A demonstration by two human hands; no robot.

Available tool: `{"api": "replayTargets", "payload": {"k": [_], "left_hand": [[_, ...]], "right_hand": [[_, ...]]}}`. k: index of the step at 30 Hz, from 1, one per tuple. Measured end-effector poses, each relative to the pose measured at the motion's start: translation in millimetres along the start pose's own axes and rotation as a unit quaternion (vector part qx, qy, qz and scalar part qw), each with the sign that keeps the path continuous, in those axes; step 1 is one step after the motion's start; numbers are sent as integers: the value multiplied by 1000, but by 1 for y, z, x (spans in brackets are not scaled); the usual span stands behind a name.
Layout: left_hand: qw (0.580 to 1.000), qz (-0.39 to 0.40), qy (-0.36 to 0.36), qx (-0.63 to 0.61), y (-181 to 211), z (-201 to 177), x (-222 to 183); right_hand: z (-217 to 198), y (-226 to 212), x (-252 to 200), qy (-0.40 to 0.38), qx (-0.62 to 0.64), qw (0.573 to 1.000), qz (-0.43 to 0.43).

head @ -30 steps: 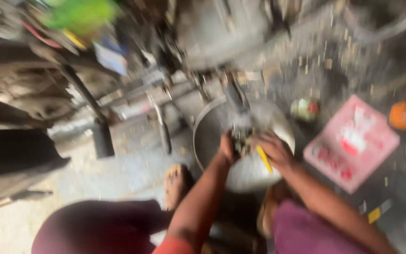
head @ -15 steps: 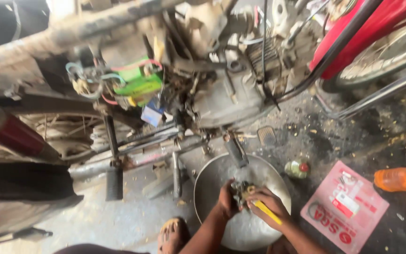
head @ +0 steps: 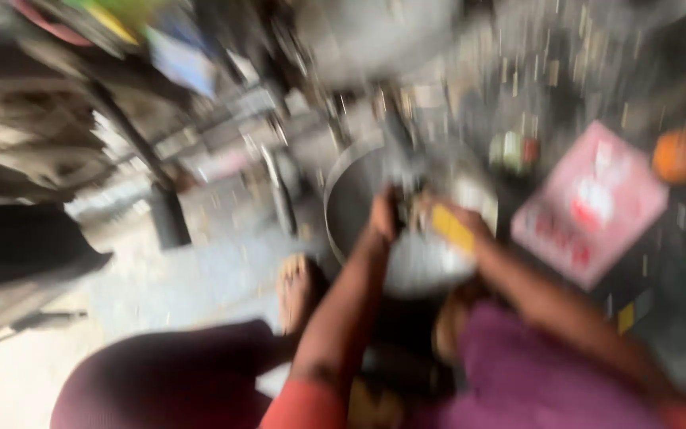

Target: Cleaning and reassembling a motorcycle carburetor using cleaning fluid and a brush.

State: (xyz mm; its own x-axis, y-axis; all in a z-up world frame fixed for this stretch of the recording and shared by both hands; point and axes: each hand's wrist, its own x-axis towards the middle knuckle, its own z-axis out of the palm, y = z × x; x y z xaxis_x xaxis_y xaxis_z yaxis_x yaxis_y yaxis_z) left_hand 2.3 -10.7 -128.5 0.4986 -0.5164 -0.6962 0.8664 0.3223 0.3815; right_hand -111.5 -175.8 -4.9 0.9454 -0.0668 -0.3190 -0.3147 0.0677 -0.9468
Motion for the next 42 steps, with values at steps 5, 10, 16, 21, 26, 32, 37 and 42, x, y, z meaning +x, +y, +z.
{"api": "replayTargets", "payload": {"k": [5, 10, 16, 21, 26, 32, 37, 42], "left_hand": [[999, 18, -8, -46, 47, 67, -67], [999, -2, -8, -36, 54, 85, -83], [998, 38, -2, -45, 44, 81, -72], [998, 0, 47, -32, 56, 95, -88], [996, 32, 79, -42, 47, 83, -78], [993, 36, 110, 2, 52, 88, -84], [999, 16, 24, -21, 54, 66, -77], [998, -4, -55, -16, 78, 63, -99]], "right_hand": [[10, -75, -12, -10, -20, 997, -75], [18, -166, -14, 17, -328, 913, -244], [20, -150, -2, -8, -371, 881, -295], [13, -138, 6, -30, -343, 887, -309], [11, -137, 13, -38, -344, 890, -296], [-4, -110, 28, -44, -368, 882, -290], [-11, -113, 29, -52, -351, 894, -276], [8, -139, 11, -16, -341, 892, -295]]}}
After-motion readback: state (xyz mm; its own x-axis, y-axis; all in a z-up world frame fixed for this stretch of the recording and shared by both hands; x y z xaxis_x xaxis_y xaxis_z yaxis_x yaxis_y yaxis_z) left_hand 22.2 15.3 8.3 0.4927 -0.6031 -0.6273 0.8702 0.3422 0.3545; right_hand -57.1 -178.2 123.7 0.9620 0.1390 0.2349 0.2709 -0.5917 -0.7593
